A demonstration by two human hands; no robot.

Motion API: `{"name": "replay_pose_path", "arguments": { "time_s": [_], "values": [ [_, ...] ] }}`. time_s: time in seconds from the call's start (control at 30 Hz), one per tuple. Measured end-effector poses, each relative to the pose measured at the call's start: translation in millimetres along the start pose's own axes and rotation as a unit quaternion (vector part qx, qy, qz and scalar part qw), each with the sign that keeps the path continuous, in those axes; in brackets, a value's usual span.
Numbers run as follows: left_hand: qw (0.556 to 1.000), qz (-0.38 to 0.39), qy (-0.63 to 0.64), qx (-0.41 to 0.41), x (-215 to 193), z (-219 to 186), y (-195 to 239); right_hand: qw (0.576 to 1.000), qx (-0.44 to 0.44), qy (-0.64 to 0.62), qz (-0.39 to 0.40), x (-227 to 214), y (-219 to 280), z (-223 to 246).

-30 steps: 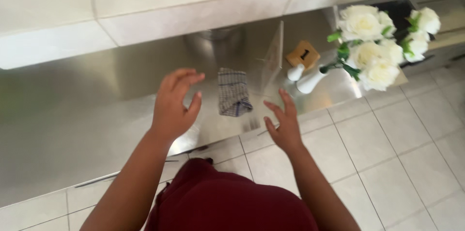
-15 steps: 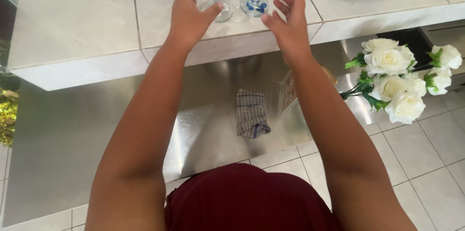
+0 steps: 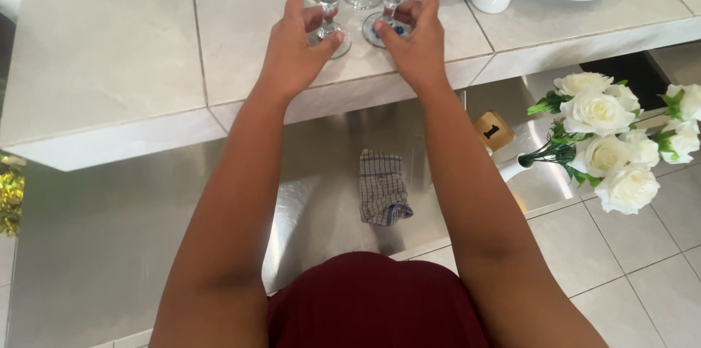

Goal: The person sets a dining table by placing a table number, a menu stand, condiment containers, a vase of flowers, and plates onto a blue tablecloth.

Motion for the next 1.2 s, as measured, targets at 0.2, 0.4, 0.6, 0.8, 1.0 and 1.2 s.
{"name": "replay_pose_path", "arguments": {
  "time_s": [0.2, 0.4, 0.6, 0.8, 1.0, 1.2],
  "values": [
    [0.998, -0.044, -0.007, 0.034, -8, -14, 7, 0.999, -0.023, 0.046, 0.005, 8, -2, 12],
    [0.994, -0.093, -0.047, 0.023, -13, -20, 11, 0.994, 0.022, 0.108, 0.002, 16, -2, 8],
    [0.988, -0.135, -0.07, -0.001, -17, -8, 11, 0.996, -0.007, 0.094, -0.003, 23, -5, 14],
    [0.981, -0.174, -0.071, 0.055, -24, -18, 23, 0.98, -0.003, 0.196, -0.018, 13, 0, 22],
    [0.969, -0.193, 0.077, 0.137, -41, -30, 49, 0.996, -0.04, 0.05, -0.064, -5, 15, 33],
    [0.954, -0.22, 0.099, 0.179, -44, -29, 70, 0.992, 0.035, 0.123, 0.024, -40, 20, 68]
  ]
}}
Point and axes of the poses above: each hand's wrist, its own y-axis away from the middle knuckle, its own x-axis out of the palm, z = x × y, the point moved 10 cm from there along -y, towards the middle knuckle, and after that the axes turned 9 degrees about -x, right-handed, at the moved point
